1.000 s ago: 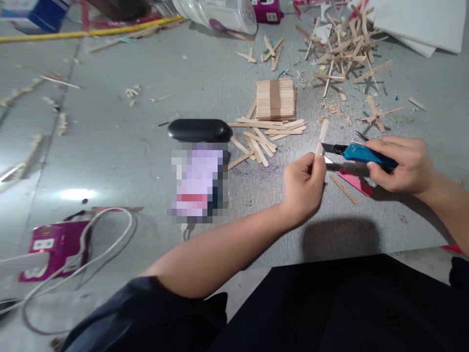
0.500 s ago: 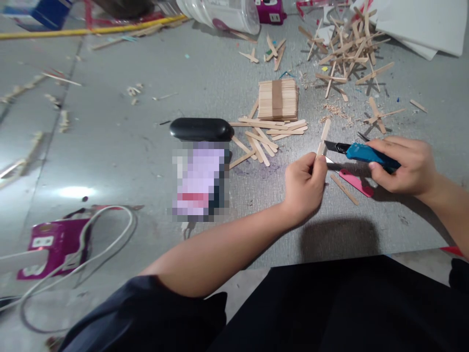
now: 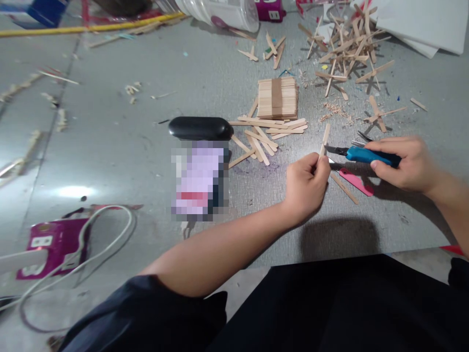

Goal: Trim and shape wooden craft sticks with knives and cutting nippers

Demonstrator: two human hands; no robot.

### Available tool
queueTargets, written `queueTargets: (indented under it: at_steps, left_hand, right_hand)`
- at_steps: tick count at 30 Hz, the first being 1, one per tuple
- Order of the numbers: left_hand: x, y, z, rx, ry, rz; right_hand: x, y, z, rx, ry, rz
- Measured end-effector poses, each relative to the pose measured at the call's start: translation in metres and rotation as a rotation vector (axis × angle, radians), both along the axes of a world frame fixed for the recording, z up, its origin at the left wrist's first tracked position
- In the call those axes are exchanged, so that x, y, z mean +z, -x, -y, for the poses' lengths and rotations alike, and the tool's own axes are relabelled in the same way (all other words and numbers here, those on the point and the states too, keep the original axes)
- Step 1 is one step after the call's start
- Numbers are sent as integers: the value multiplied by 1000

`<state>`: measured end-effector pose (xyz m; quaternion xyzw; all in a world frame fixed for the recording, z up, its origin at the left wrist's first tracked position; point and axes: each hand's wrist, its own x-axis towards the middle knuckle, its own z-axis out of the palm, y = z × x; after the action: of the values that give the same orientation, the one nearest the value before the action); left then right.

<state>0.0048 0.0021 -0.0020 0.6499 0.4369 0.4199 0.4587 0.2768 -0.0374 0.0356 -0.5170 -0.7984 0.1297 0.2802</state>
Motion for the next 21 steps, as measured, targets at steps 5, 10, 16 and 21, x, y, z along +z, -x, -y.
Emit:
queueTargets:
  at_steps: [5, 10, 16, 21]
  left_hand:
    - [2, -1, 0, -3, 32, -25]
    - [2, -1, 0, -14, 54, -16]
    - [3, 0, -1, -12, 58, 17]
    - [1, 0, -2, -20, 54, 88]
  right_hand:
    - [1, -3, -2, -21, -15, 48]
    - [0, -10, 0, -38, -82, 194]
    - [2, -11, 3, -52, -88, 233]
    - [-1, -8, 5, -20, -110, 181]
